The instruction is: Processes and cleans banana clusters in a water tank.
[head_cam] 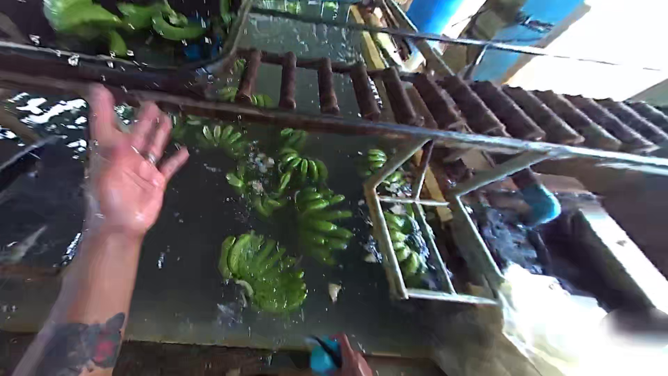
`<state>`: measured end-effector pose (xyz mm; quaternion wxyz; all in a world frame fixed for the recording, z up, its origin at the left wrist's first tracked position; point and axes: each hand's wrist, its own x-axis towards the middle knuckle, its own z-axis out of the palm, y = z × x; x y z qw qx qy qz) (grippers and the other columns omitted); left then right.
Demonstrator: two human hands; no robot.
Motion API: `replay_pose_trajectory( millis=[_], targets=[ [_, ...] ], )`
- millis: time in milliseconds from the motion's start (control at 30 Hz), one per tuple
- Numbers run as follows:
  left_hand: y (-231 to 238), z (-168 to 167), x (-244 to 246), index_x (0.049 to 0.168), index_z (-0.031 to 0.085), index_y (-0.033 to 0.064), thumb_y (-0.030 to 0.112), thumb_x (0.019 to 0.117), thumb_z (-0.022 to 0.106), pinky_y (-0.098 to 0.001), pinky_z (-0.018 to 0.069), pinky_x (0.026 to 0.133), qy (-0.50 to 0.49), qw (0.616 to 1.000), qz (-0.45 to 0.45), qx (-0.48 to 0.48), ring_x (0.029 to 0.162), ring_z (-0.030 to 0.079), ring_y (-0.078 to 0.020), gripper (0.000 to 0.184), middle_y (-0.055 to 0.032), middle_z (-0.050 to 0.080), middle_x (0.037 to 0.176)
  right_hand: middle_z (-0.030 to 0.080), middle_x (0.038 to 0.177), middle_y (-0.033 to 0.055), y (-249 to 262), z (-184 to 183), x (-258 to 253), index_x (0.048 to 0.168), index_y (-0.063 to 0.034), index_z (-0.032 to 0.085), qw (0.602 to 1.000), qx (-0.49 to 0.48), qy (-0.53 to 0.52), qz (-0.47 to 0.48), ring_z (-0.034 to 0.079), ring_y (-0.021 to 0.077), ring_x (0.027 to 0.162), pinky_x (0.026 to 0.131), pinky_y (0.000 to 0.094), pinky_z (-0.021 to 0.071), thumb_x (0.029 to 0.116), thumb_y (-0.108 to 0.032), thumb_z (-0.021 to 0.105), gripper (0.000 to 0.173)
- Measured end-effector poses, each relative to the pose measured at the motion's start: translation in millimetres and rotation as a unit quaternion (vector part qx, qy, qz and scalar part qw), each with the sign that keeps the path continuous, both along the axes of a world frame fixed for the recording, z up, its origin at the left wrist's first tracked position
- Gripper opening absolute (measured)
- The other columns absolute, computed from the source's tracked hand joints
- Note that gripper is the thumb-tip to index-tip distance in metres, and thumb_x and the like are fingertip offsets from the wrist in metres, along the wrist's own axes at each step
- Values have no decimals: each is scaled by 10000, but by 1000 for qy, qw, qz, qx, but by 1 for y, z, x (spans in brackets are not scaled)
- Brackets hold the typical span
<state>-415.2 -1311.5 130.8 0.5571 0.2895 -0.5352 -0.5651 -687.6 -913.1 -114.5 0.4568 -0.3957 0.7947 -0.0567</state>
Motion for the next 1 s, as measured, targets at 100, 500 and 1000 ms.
replay_pose_trajectory(
  millis=[100,500,1000],
  targets=[
    [48,-163,-17,1632,175,292,362,1053,533,-594,423,1077,-150,947,104,265,1449,401,-297,685,-66,352,1630,724,1124,174,-48,17,-11,1361,-27,590,984,-102,-143,-35,717,300,1005,934,515,581,775,-114,873,656],
    [121,-351,-58,1466,456,30,290,1087,471,-481,478,1015,-153,808,76,565,1242,550,-264,460,-175,545,1408,659,1290,244,-285,-88,57,1405,-14,576,981,-103,-128,-98,639,369,1205,1053,549,501,958,-150,696,482],
    [145,-355,-68,1506,353,-73,279,877,816,-476,391,1165,-390,823,60,409,1381,486,-341,857,-277,494,1468,647,1311,248,-124,-45,-42,1455,-54,530,980,14,150,-127,629,437,1209,1012,647,488,961,-217,669,538]
  ],
)
